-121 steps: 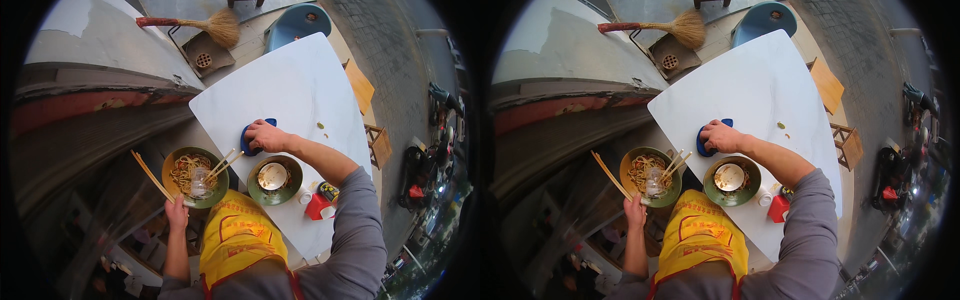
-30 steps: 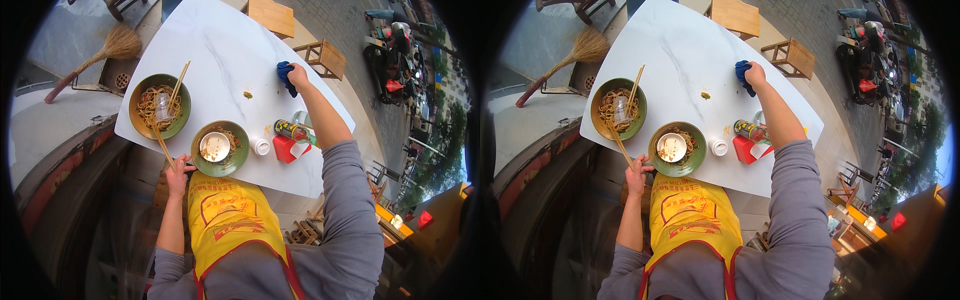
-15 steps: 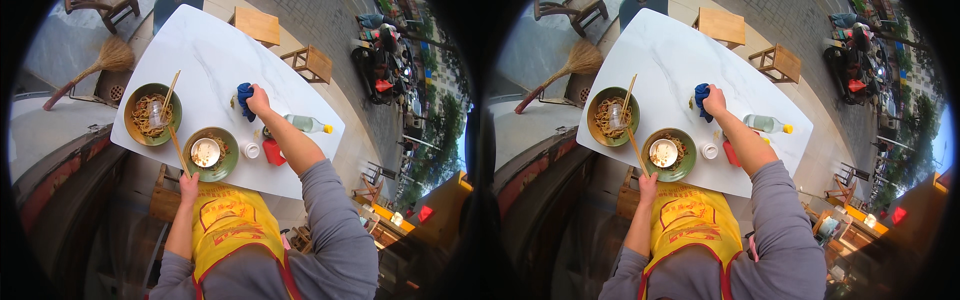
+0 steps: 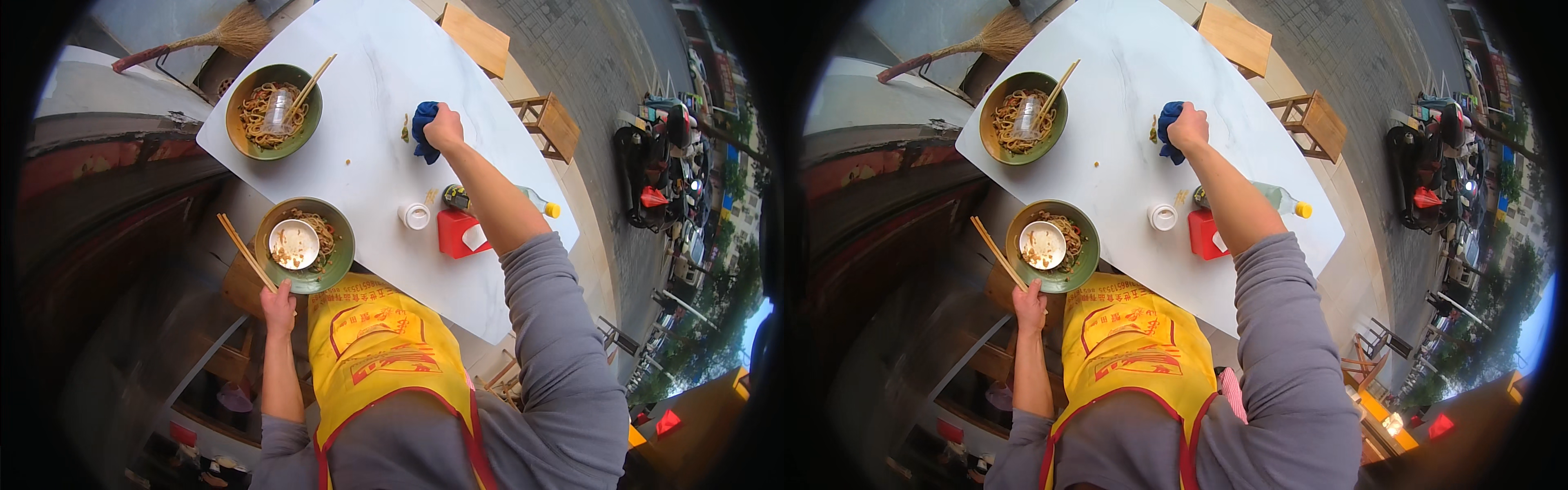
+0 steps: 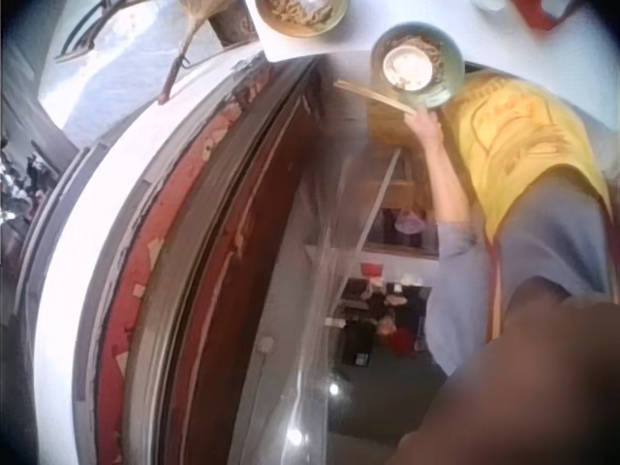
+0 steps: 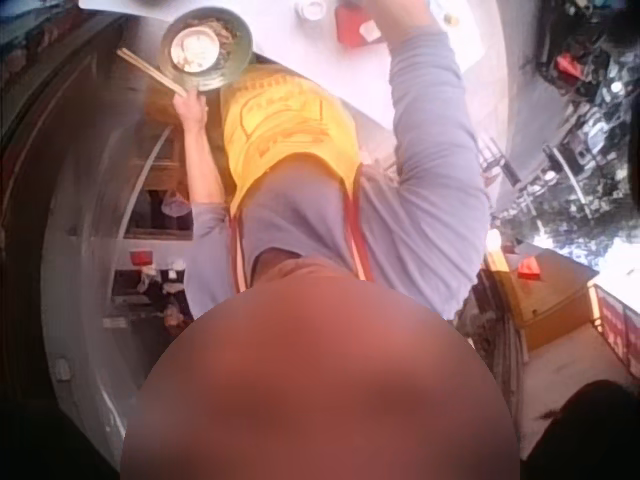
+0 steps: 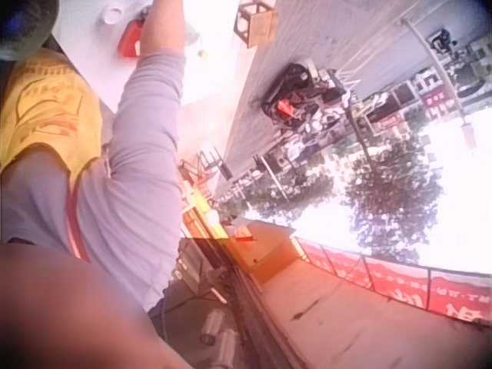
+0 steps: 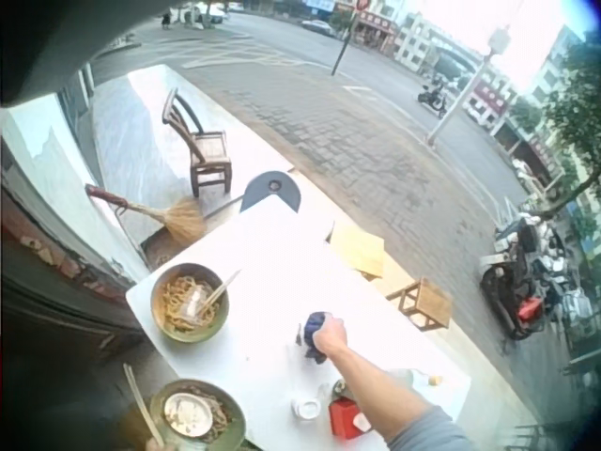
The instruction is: The person wipes a dining table with a blue cloth, then picks up two bowls of noodles and chopsticks and carries them away from the table toward the kitchen area.
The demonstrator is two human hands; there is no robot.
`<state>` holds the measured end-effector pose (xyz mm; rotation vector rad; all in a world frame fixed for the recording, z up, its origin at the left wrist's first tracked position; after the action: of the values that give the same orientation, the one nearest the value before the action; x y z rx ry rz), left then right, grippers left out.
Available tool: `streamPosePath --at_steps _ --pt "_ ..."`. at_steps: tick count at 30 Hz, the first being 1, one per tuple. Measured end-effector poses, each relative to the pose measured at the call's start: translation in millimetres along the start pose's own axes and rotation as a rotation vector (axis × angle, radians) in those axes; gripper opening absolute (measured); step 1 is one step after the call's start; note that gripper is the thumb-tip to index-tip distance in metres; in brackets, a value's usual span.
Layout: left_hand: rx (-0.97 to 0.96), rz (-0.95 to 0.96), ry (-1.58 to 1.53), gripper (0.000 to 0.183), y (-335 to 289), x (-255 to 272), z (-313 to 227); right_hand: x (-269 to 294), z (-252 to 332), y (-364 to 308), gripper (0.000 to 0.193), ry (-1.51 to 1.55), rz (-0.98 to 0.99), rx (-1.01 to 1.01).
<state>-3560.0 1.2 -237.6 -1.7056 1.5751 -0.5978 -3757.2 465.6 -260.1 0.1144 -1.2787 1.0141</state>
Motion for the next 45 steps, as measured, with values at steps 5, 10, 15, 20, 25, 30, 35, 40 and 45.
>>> streamPosePath --at_steps 5,10,15,20,25,30,35,40,45 --pt "-0.017 -0.151 -0.09 0.009 -36.7 35.4 23.0 -11.8 -10.1 -80.4 0.045 0.052 0.028 0.147" --pt "-0.034 -0.212 -0.094 0.01 -51.3 58.5 41.9 -28.1 -24.7 -123.5 0.046 -0.042 0.12 0.372" --pt "0.027 -0.214 -0.095 0.009 -47.3 74.8 58.4 -29.7 -39.2 -153.9 0.045 -0.177 0.257 0.439" --pt "0.034 -0.163 -0.152 0.009 -35.3 81.6 75.4 -28.2 -69.3 -151.5 0.049 -0.009 -0.055 0.29" --pt "0.065 -0.201 -0.091 0.009 -18.5 89.6 88.3 -63.6 -72.7 -134.6 0.055 -0.019 -0.176 0.101" --pt "0.078 -0.19 -0.089 0.008 -2.2 97.6 95.5 -77.0 -65.2 -138.1 0.053 0.183 -0.103 0.198" --pt "0.08 -0.149 -0.079 0.008 16.3 101.0 92.9 -47.0 -74.1 -78.0 0.055 0.579 -0.312 0.1" --pt "0.107 -0.136 -0.033 0.008 44.7 95.5 89.4 -37.4 -63.5 16.1 0.064 0.231 -0.479 0.164" --pt "0.111 -0.104 -0.024 0.009 82.7 73.0 86.0 -58.3 -26.5 2.9 0.06 0.271 -0.285 0.529"
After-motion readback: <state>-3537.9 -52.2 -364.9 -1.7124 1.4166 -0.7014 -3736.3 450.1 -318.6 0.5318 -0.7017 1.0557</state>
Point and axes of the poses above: each hand's wrist, its own y-axis towards the middle knuckle, its own x-axis out of the back of the hand, z = x × y, the point moved 2 cm from there along y, towards the middle knuckle, and after that the axes turned 5 degrees about y, right-handed, at the moved point
